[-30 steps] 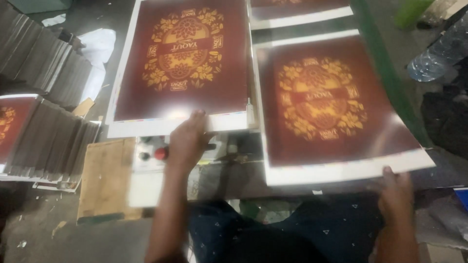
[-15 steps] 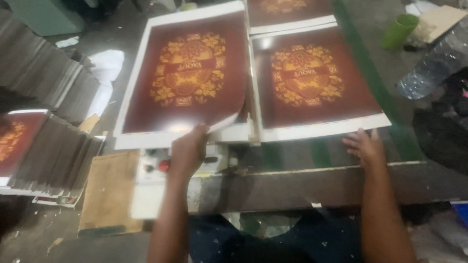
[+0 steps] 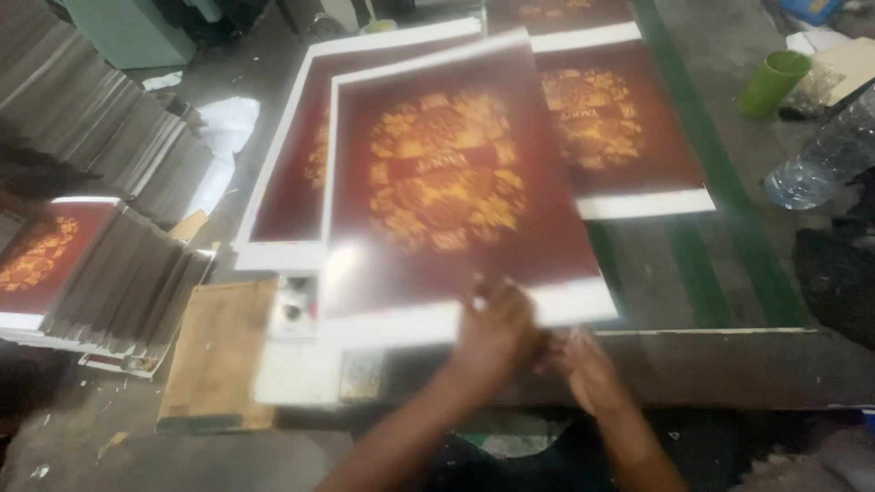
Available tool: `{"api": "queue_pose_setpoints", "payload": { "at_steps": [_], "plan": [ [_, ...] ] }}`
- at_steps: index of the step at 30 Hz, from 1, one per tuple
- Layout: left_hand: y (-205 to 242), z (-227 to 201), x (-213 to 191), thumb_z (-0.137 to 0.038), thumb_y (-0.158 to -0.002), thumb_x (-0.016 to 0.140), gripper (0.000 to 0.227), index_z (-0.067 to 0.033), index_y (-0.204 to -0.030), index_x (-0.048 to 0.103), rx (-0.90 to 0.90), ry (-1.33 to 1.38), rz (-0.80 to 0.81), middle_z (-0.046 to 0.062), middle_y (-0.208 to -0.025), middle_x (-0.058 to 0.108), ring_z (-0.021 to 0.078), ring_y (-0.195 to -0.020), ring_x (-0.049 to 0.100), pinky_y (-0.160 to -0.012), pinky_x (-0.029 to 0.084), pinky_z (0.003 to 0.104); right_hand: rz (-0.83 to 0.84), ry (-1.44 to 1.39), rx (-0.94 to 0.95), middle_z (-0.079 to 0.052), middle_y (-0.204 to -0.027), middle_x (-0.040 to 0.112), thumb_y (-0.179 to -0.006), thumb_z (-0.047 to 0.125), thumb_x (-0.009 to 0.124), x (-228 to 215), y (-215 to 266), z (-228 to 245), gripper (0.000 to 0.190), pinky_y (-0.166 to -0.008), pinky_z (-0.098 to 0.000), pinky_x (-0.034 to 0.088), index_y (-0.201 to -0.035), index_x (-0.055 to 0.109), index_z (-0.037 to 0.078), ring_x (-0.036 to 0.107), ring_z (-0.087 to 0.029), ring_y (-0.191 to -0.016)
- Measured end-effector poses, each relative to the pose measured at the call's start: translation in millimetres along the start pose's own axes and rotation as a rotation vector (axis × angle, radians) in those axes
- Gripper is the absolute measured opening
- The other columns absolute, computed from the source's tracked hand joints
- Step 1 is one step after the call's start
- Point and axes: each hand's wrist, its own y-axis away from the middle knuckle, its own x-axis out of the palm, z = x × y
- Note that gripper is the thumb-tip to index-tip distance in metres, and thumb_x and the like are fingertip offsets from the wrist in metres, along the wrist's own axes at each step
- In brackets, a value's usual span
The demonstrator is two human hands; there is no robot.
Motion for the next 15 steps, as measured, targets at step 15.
{"api": "queue_pose_setpoints", "payload": {
  "at_steps": [15],
  "plan": [
    [18,118,-31,-0.044,-0.097,0.059,0.063,-0.0017,-0.143,0.049,-0.538,-0.038,0.229,0.023,-0.148,0.049,0.0372,-0.137,0.048,-0.11,0.042,0.055,-0.692,0.318,-0.359,-0.01,-0.119,0.061,-0.11,0.011,0.055,-84,97,111,0.033,-0.075,-0.032,0.053,-0.142,0.049,0.005,0.063,-0.019,-0.099]
  ]
}}
